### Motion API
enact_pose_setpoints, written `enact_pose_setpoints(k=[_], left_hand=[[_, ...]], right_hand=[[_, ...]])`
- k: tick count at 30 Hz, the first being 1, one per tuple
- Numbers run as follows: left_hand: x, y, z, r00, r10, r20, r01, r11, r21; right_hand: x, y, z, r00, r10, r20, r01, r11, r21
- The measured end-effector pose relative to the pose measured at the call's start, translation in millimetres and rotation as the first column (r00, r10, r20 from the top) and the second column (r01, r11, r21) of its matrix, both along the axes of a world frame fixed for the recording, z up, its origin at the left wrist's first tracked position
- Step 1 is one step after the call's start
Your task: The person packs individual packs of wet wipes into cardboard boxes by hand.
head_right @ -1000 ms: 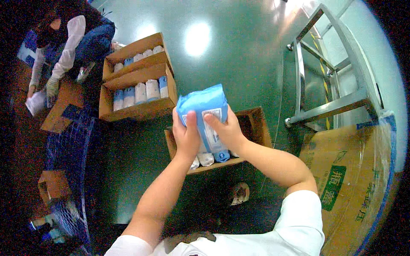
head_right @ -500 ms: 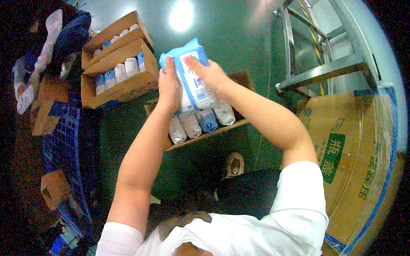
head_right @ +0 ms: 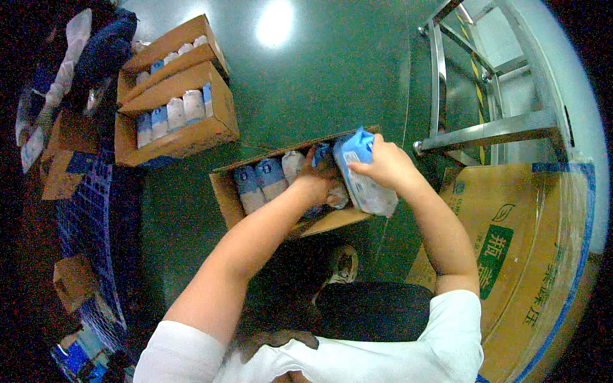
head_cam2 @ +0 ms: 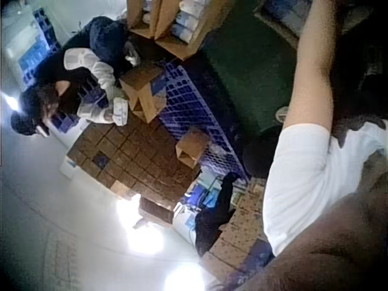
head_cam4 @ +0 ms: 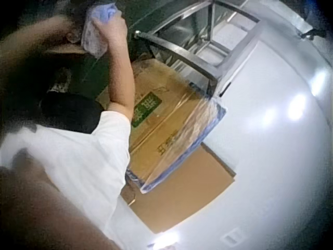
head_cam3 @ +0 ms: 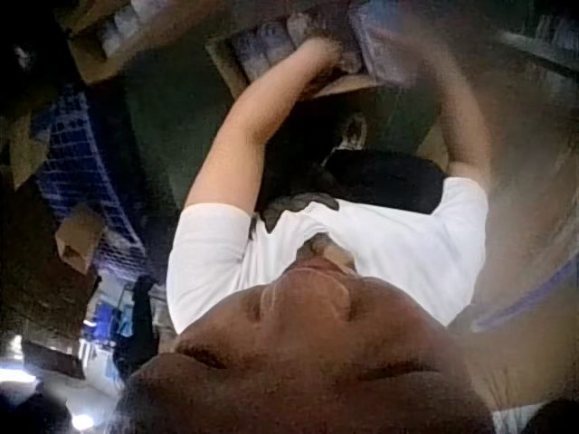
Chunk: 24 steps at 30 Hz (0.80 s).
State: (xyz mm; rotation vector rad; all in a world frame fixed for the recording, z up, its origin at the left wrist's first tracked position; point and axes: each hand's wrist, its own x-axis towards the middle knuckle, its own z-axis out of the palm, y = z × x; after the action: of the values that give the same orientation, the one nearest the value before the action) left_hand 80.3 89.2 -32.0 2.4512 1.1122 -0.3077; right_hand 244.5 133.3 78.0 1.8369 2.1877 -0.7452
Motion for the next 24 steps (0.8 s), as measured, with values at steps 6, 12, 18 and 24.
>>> enact_pose_setpoints(k=[6, 12, 18, 24], left_hand=[[10, -5, 12, 0.997, 0.082, -0.005, -0.082, 0.995, -0.054], [-78, -51, 52, 0.957, 0.164, 0.241, -0.262, 0.846, 0.464], [-203, -99, 53, 0.335, 0.932, 0.135, -0.909, 0.358, -0.215], [-292, -141, 47, 0.743, 0.670, -0.003, -0.614, 0.679, -0.403]], right_hand=[[-24, 4, -40, 0.946, 0.111, 0.304, -0.200, 0.939, 0.279], [5, -5, -11, 0.994, 0.018, 0.107, -0.061, 0.907, 0.417], [37, 18, -73, 0.997, -0.059, -0.057, 0.047, 0.979, -0.198], [-26, -5, -43, 0.926, -0.055, -0.372, -0.056, 0.958, -0.280]])
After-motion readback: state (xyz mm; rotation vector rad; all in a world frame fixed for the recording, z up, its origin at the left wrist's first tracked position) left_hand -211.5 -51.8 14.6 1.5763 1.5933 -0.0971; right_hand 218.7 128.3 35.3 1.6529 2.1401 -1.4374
